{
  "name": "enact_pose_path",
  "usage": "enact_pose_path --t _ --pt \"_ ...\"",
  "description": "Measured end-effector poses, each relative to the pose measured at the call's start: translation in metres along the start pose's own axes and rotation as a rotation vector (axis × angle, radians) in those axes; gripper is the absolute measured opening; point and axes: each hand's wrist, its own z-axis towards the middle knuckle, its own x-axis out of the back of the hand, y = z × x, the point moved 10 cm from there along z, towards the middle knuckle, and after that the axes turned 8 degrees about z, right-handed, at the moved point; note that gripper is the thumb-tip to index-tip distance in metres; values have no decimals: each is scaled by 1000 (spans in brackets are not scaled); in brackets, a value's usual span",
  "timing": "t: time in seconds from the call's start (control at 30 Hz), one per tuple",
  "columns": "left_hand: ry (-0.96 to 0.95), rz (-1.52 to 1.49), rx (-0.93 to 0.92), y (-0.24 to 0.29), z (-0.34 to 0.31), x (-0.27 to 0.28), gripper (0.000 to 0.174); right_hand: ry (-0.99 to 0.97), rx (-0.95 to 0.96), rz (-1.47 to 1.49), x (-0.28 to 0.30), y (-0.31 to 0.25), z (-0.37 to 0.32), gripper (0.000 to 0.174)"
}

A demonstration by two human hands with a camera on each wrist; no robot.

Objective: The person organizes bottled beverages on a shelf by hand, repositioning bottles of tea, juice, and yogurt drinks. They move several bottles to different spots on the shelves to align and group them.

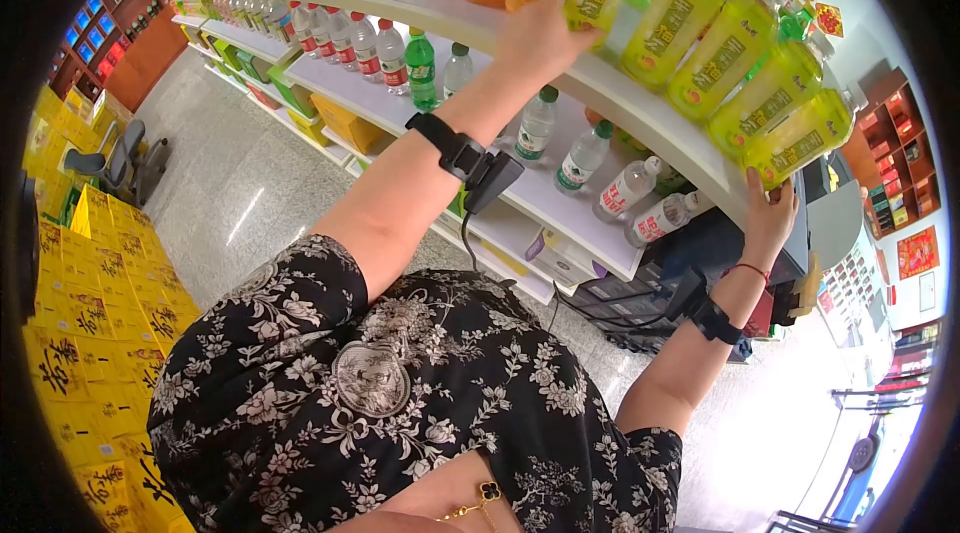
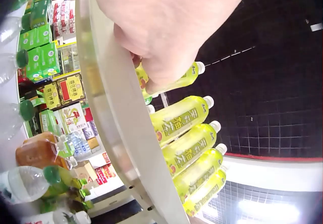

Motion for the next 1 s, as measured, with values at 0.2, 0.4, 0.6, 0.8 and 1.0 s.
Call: enact_pose_path --t 0.2,0.4,0.6,0.8,1.0 --pt "-246 133 51 2 5 -21 54 32 60 -27 -1 -12 -3 44" --pt "-210 109 16 4 6 -28 46 55 88 -71 -1 -13 -2 47" --pt "-237 53 -8 8 6 -30 47 7 9 -75 -5 -7 0 56" --pt "-242 74 -4 8 6 -35 46 -1 -1 35 -8 -10 -3 56" --pt "-228 70 -18 6 6 -36 46 -1 -11 43 -10 -3 0 55"
